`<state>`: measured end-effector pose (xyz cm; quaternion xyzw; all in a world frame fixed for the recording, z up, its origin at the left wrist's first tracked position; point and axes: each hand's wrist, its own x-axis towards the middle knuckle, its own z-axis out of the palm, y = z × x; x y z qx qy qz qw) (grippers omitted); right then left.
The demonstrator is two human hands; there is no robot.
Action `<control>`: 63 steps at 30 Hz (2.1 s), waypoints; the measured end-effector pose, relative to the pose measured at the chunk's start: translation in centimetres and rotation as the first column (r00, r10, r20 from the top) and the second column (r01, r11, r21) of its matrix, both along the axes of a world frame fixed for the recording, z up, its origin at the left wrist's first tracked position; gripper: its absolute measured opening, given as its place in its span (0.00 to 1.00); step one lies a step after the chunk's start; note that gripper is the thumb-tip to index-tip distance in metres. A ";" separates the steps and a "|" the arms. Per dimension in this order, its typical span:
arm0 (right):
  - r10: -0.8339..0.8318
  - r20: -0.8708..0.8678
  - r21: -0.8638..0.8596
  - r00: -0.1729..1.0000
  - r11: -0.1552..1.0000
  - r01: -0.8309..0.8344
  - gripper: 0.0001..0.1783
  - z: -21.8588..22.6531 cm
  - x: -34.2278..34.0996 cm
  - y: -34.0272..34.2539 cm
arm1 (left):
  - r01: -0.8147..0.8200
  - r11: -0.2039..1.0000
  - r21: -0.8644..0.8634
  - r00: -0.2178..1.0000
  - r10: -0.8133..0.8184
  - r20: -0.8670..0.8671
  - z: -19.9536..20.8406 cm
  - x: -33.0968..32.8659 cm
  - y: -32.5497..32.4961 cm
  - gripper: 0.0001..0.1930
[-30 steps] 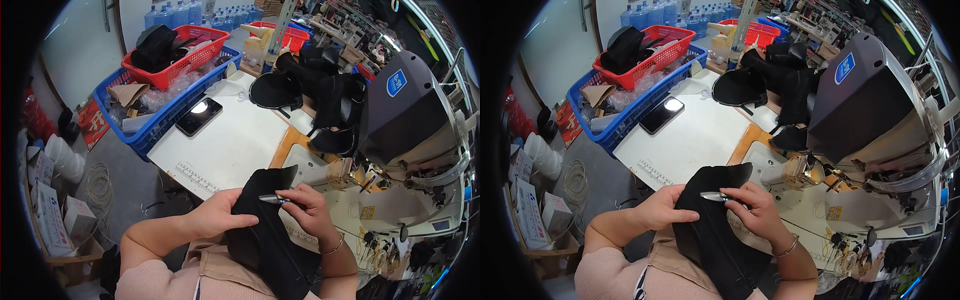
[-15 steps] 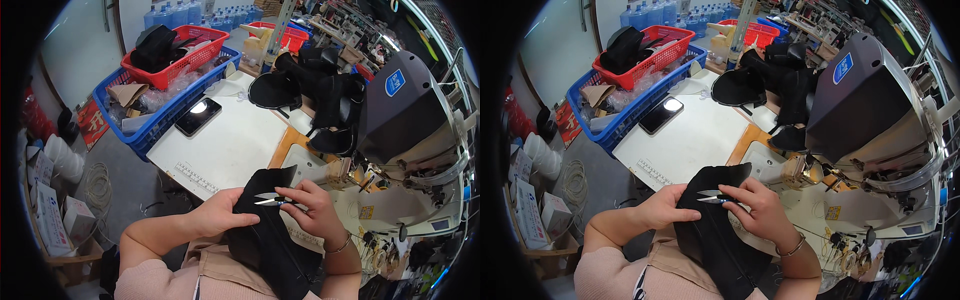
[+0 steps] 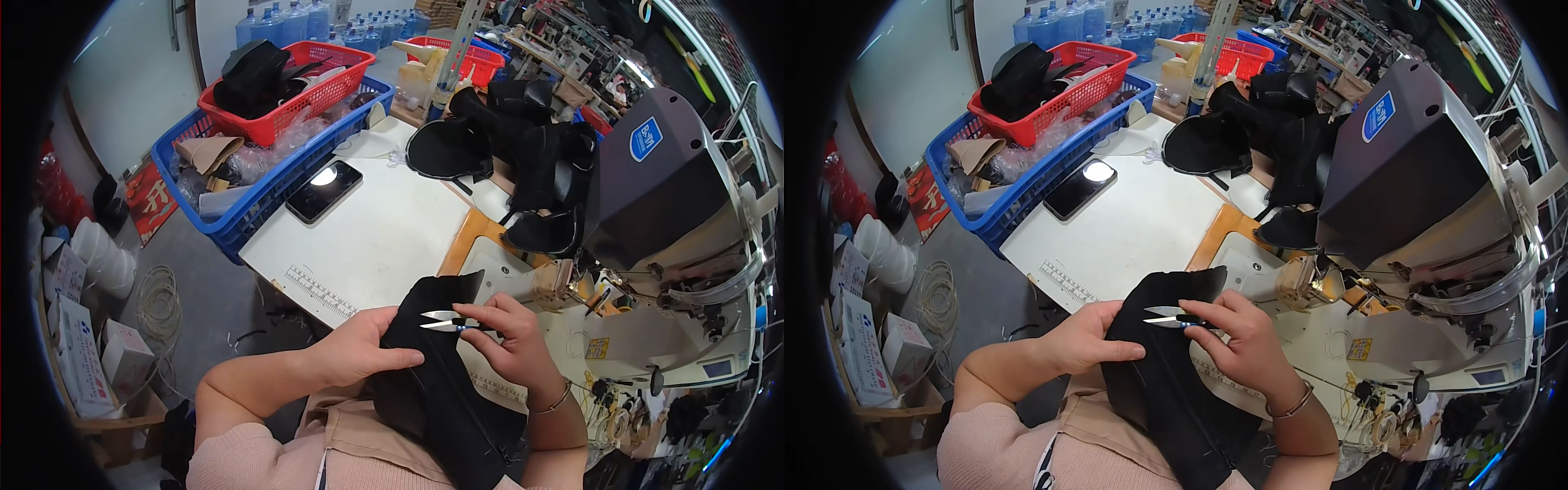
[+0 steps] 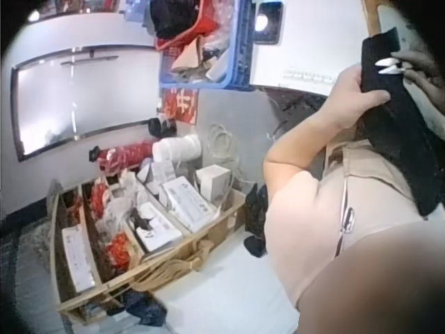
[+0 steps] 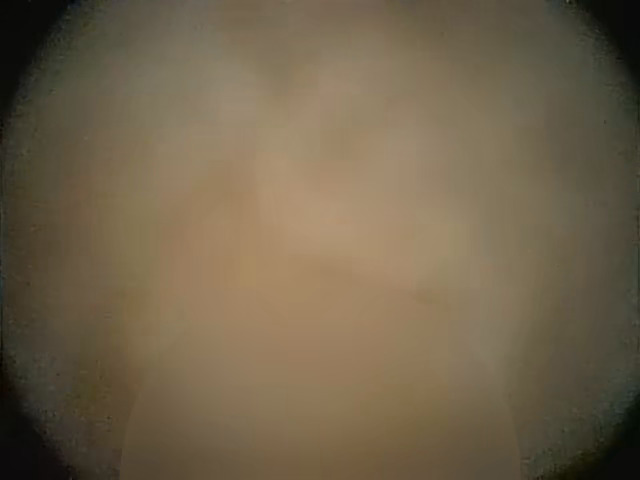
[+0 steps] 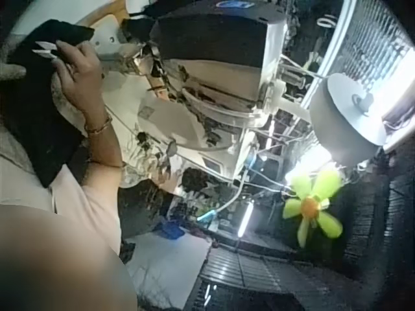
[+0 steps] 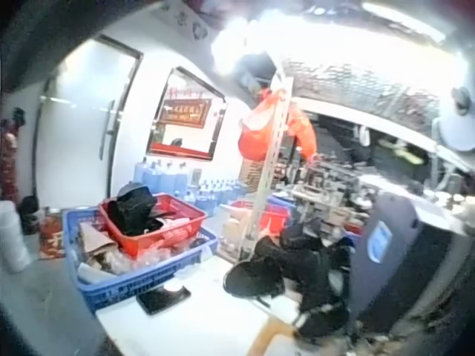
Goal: The recorder uses an industrial sewing machine to stitch together the black leather upper components of a boot.
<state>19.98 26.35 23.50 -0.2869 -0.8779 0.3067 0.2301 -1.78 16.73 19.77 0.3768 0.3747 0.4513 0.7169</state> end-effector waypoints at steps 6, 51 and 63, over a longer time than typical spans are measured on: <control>0.042 0.001 0.002 0.999 0.999 -0.042 0.15 -0.3 -0.5 0.4 | -0.002 1.000 -0.013 1.000 0.002 0.002 -0.1 0.1 0.0 0.22; 0.129 0.083 0.012 0.988 0.991 -0.131 0.17 0.8 -0.7 0.5 | -0.007 1.000 0.007 1.000 0.007 0.020 -0.6 -0.1 0.0 0.21; 0.089 0.027 -0.118 0.996 0.989 -0.086 0.17 1.2 0.5 0.3 | -0.028 1.000 -0.008 0.999 0.028 0.040 -0.3 -0.4 -0.2 0.21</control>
